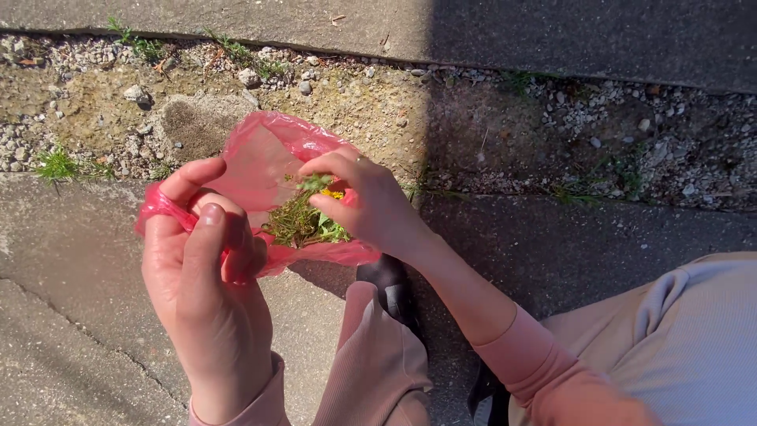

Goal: Picking weeds from the ground and putting them into a plastic bag

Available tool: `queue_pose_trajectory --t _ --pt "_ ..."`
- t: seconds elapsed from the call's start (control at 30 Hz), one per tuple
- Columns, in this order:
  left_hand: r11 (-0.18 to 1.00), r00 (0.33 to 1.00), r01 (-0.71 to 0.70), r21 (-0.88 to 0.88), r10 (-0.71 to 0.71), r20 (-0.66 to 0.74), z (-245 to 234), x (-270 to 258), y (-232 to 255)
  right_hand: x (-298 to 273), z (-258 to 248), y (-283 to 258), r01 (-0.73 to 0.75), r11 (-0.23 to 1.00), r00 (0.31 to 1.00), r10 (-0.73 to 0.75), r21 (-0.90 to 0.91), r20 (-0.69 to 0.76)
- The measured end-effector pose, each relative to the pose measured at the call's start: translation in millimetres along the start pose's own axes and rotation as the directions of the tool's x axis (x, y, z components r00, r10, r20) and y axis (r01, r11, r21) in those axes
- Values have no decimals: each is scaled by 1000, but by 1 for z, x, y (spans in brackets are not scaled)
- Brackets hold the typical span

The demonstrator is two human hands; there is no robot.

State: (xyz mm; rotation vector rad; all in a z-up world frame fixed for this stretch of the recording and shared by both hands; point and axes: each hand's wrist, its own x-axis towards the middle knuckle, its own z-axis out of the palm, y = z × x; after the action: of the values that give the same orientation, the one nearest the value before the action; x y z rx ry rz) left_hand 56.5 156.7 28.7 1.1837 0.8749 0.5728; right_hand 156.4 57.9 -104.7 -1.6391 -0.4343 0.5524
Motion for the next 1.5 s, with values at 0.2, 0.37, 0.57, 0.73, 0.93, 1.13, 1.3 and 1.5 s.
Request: queue_pose_trajectory --t 0.2,0.37,0.57,0.73,0.93,1.13,1.3,1.5 --pt "1000 1000 -2 -7 2 -27 -7 1 -3 53 -95 96 -96 990 938 124 99 -325" --pt "1000 1000 6 -17 -6 -8 -12 0 -8 89 -209 237 -666 741 516 370 -90 -772" --pt "1000 999 5 15 -5 -33 -8 5 -6 107 -207 241 -707 696 515 386 -124 -765" --pt "1000 999 22 20 -21 -27 -8 7 -7 113 -213 260 -704 699 436 286 -126 -853" --pt "1000 1000 16 10 -16 -9 -8 11 -12 116 -227 261 -731 625 495 206 -276 -844" --pt "999 1000 3 34 -2 -16 -6 13 -12 118 -228 270 -649 626 610 89 -432 -787" --pt "999 1000 1 44 1 -27 -8 14 -12 117 -233 289 -573 702 650 73 -423 -757" --pt "998 999 -5 64 7 -39 -7 14 -14 118 -230 246 -680 717 574 390 -153 -720"
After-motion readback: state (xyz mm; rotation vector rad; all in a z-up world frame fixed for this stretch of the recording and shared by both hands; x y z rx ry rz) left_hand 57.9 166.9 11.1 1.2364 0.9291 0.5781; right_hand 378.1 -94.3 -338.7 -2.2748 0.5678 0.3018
